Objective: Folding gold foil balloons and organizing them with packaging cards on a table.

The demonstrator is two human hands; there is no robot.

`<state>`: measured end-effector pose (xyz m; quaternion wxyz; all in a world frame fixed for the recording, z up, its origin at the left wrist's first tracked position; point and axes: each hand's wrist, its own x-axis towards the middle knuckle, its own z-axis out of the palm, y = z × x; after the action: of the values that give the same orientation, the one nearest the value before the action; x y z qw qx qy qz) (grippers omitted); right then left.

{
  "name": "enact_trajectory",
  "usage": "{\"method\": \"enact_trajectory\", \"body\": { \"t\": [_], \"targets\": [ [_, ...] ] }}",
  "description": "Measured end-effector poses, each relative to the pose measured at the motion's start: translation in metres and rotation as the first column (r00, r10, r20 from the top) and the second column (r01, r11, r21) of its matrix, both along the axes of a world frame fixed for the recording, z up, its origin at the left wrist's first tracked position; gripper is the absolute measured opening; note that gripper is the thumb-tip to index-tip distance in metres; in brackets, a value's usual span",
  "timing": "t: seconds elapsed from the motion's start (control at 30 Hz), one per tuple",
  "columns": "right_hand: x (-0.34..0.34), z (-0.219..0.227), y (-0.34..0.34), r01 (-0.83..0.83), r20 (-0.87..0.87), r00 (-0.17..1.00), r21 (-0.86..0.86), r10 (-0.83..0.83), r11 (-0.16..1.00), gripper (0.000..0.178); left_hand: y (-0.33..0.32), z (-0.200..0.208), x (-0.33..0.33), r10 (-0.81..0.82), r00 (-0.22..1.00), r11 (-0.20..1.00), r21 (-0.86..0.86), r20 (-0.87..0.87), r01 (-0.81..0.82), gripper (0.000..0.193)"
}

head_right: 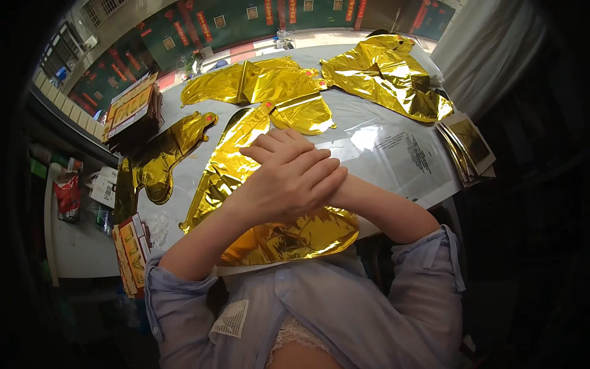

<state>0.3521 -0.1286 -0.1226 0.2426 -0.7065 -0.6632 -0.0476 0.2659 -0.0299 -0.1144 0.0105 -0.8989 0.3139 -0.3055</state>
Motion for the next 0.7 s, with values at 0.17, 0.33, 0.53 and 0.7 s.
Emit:
{"method": "enact_trajectory", "body": {
  "t": [0.17, 0.33, 0.53, 0.7],
  "targets": [
    [0.052, -0.033, 0.006, 0.333, -0.024, 0.928, -0.395, -0.371, 0.857, 0.042, 0.034, -0.021, 0.035, -0.248, 0.965, 0.951, -0.210, -0.079, 0.227, 0.059],
    [0.097, -0.074, -0.010, 0.393, 0.211, 0.913, -0.222, -0.349, 0.892, 0.013, 0.111, -0.059, 0.079, 0.291, 0.885, 0.814, -0.392, -0.363, -0.428, 0.052],
    [0.122, -0.070, -0.003, 0.362, 0.216, 0.929, -0.378, -0.299, 0.852, 0.011, 0.202, -0.090, 0.096, 0.578, 0.462, 0.560, -0.086, -0.673, -0.824, 0.058],
    [0.145, -0.051, -0.008, 0.296, 0.012, 0.953, -0.263, -0.303, 0.918, 0.012, 0.208, -0.095, 0.094, 0.724, 0.500, 0.542, -0.056, -0.476, -0.839, 0.046]
  ]
}}
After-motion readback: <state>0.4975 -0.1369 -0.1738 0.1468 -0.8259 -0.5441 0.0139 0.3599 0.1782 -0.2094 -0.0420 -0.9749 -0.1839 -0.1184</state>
